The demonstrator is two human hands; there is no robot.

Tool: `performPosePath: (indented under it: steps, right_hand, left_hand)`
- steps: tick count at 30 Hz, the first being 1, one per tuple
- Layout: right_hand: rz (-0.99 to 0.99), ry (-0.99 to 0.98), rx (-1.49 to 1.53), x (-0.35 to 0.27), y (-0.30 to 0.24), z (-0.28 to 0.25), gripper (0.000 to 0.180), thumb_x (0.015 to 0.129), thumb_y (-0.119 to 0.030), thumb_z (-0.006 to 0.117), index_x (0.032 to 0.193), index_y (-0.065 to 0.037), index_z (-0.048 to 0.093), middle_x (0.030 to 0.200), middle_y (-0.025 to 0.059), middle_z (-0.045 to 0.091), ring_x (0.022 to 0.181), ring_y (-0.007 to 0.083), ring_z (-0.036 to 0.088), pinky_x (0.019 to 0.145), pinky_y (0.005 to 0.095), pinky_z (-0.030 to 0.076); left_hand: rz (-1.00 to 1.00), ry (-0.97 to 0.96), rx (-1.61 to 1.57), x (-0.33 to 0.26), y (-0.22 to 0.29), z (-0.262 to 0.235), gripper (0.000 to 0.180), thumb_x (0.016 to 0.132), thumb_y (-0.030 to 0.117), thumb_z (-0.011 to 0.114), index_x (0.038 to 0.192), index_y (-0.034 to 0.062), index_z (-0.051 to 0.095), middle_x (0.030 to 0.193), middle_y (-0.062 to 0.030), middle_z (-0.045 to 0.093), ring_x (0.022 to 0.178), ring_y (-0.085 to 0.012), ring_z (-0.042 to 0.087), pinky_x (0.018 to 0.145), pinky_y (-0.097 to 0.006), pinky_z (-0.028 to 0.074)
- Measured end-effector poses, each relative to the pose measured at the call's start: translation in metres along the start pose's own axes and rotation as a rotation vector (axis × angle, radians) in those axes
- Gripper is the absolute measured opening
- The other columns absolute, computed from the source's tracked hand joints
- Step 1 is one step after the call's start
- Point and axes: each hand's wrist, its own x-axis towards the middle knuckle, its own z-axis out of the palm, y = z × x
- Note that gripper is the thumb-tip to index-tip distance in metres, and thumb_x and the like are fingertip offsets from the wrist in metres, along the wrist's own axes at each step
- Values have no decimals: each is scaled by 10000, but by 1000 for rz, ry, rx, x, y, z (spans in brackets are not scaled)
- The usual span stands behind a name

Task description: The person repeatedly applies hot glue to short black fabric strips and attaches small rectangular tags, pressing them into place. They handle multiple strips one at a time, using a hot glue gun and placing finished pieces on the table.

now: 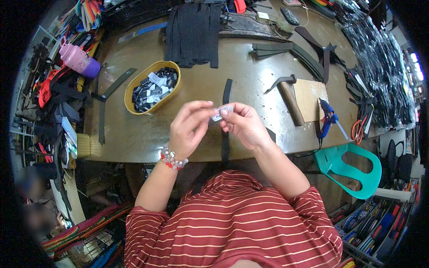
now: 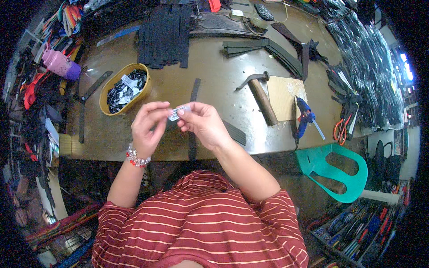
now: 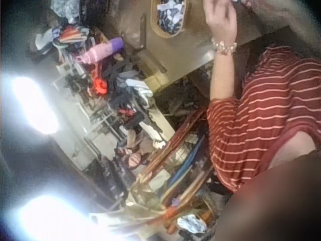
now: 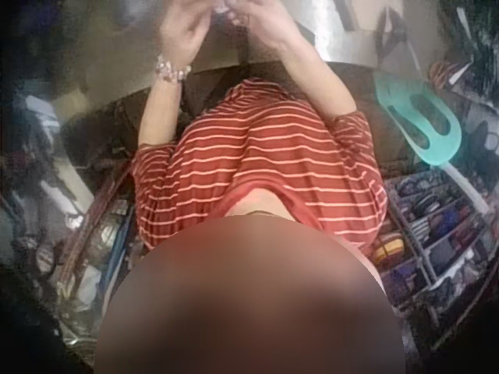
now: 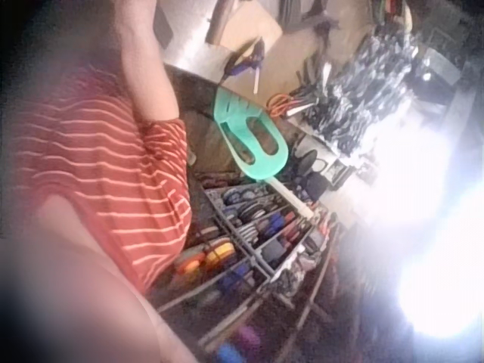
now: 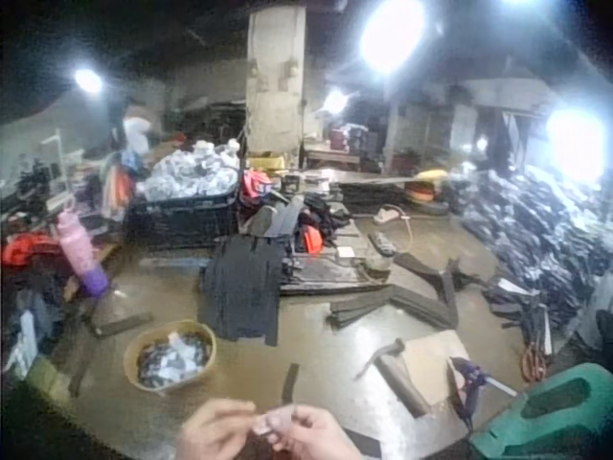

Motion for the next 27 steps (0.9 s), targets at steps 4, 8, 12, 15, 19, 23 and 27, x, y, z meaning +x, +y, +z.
performPosePath:
  steps: [4,8,12,15,19,23,27]
  right_hand:
    - [-134,131,-152,-10,-2,-2,134,883,-86,659,988,-7,631,845,44,657,709,88,597,632,222,492]
    - [-290,235,-336,-23,-7,-6,122,857,-90,693,940,-10,650,853,45,672,728,76,602,638,221,488]
    - [-418,460,-720,-38,-15,-3,93,856,-44,680,928,-8,632,863,29,660,745,60,578,627,206,462]
    - [-368,316,-572,-40,-15,1,165,829,-34,703,979,24,662,915,59,688,778,85,621,691,236,507]
    - [-256,205,-410,-37,-15,0,165,822,-26,711,977,24,685,900,66,702,767,94,636,706,238,524]
    - [-225,180,-398,-38,-16,-4,154,822,-24,713,968,18,685,859,64,702,761,94,636,704,223,520]
    - [-253,142,-409,-42,-17,0,151,821,-14,712,965,18,683,872,60,700,762,85,633,692,218,518]
  left_hand:
    - [-651,206,-1119,-10,19,28,178,876,30,640,1054,25,645,989,-54,642,866,-123,606,742,-267,529]
    - [-626,42,-963,-13,13,43,150,902,67,631,1044,18,633,916,-18,637,781,-64,573,675,-219,508]
    - [-687,141,-933,-15,9,48,143,906,73,629,1038,20,642,880,-6,637,762,-56,565,660,-205,488]
    - [-682,70,-896,-17,15,49,156,901,72,635,1049,24,644,880,2,630,767,-61,566,678,-208,483]
    - [-502,35,-762,-17,24,49,176,881,38,648,1057,33,648,994,-17,619,811,-74,569,737,-222,485]
    - [-607,108,-925,-19,27,43,252,868,-4,647,1115,14,605,1115,-66,610,944,-105,602,822,-247,502]
    - [-642,-8,-1022,-21,26,36,277,873,-24,631,1143,0,571,1074,-76,637,985,-119,617,857,-255,510]
